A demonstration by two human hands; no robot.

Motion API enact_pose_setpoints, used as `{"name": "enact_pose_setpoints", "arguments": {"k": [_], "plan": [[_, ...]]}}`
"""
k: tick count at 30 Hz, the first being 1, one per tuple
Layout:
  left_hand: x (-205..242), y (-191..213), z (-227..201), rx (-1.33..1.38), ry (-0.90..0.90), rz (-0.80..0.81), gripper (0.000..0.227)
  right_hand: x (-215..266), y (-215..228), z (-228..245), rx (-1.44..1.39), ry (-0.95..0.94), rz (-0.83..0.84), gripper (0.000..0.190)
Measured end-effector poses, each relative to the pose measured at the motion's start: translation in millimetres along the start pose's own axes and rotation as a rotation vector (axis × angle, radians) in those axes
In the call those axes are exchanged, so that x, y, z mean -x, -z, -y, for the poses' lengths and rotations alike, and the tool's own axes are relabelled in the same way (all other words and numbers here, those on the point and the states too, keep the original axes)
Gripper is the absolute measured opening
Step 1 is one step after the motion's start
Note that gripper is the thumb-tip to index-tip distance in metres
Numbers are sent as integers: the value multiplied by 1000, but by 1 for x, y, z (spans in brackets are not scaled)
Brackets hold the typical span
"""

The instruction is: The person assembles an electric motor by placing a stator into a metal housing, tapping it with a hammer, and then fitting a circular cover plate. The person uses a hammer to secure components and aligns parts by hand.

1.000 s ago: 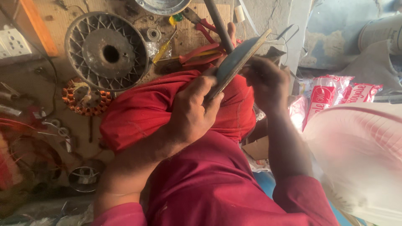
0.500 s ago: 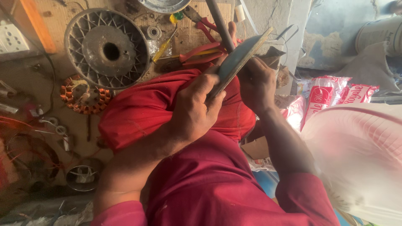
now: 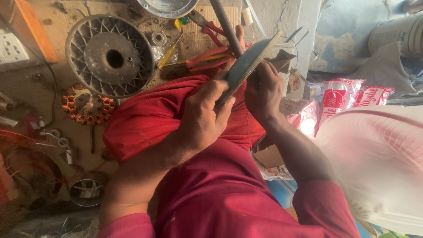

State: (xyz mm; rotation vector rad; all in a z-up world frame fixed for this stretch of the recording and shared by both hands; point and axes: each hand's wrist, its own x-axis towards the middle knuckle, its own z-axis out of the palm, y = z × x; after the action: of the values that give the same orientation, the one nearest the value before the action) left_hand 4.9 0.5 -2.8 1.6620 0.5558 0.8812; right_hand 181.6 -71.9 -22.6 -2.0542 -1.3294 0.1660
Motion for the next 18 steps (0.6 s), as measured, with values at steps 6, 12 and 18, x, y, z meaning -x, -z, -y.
{"name": "enact_pose_setpoints", "arguments": {"k": [6,12,18], "plan": [[0,0,1,1,39,7,27,-7,6,-3,-358,-608,287,21],[4,1,7,-28,154,-13,19,2,9,-25,-269,-255,144,12],[11,-1,18,157,194,-126,18,0,4,-61,253,-205,76,12]]}}
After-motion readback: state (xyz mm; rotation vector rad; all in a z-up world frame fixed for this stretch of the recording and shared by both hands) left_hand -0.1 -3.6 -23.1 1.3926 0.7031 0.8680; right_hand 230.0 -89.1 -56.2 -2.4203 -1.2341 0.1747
